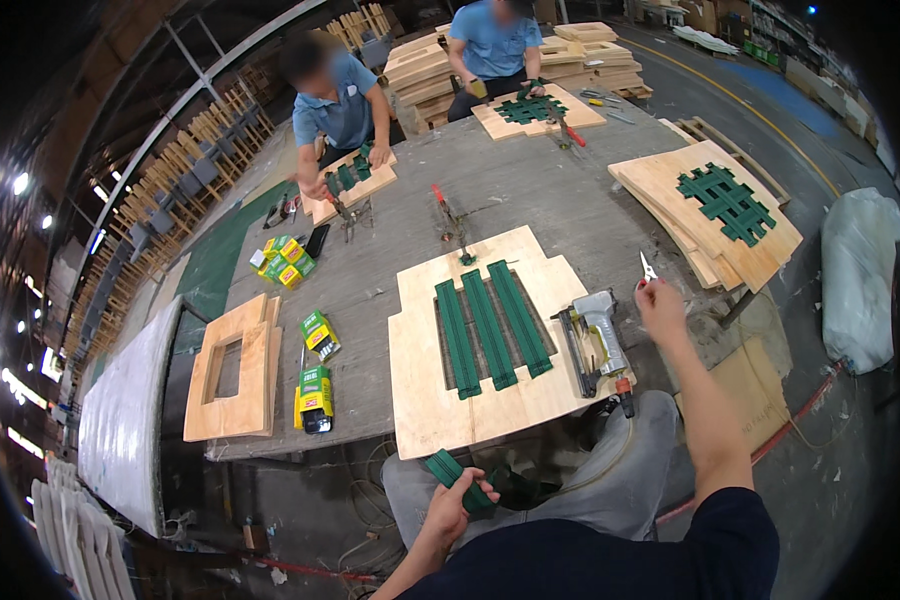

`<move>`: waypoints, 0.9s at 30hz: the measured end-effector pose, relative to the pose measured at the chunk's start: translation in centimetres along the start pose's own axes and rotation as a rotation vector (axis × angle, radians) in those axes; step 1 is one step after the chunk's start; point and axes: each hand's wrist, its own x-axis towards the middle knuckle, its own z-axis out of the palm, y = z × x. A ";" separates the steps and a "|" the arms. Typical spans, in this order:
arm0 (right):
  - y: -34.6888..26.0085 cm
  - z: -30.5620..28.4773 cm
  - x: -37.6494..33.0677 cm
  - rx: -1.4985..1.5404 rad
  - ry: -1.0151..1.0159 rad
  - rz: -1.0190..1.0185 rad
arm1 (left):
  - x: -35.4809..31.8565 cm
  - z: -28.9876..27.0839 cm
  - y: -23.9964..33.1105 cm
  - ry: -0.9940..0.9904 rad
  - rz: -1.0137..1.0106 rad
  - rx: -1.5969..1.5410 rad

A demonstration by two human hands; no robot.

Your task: The person sits on the floor and assembles a green woven pattern onto a square wooden board. They place green strips in a grid pattern and secure them using a pneumatic nail gun. The person works on one board at a time, completing the pattern before moving to the next.

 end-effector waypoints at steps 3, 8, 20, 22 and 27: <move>-4.7 2.6 -3.9 0.130 -0.318 0.122 | 0.1 0.0 0.9 0.028 0.099 0.081; -5.3 4.4 -6.4 -0.015 -0.084 0.001 | 1.2 3.6 5.1 -0.058 0.270 0.218; -2.3 0.5 5.7 0.013 -0.025 0.028 | 12.3 3.4 19.2 0.143 0.772 0.810; -0.5 0.2 7.9 -0.046 -0.016 -0.004 | 14.6 4.9 22.0 0.268 0.455 1.156; 0.0 1.4 10.6 -0.180 -0.112 0.007 | 21.9 0.1 21.6 0.224 0.842 1.908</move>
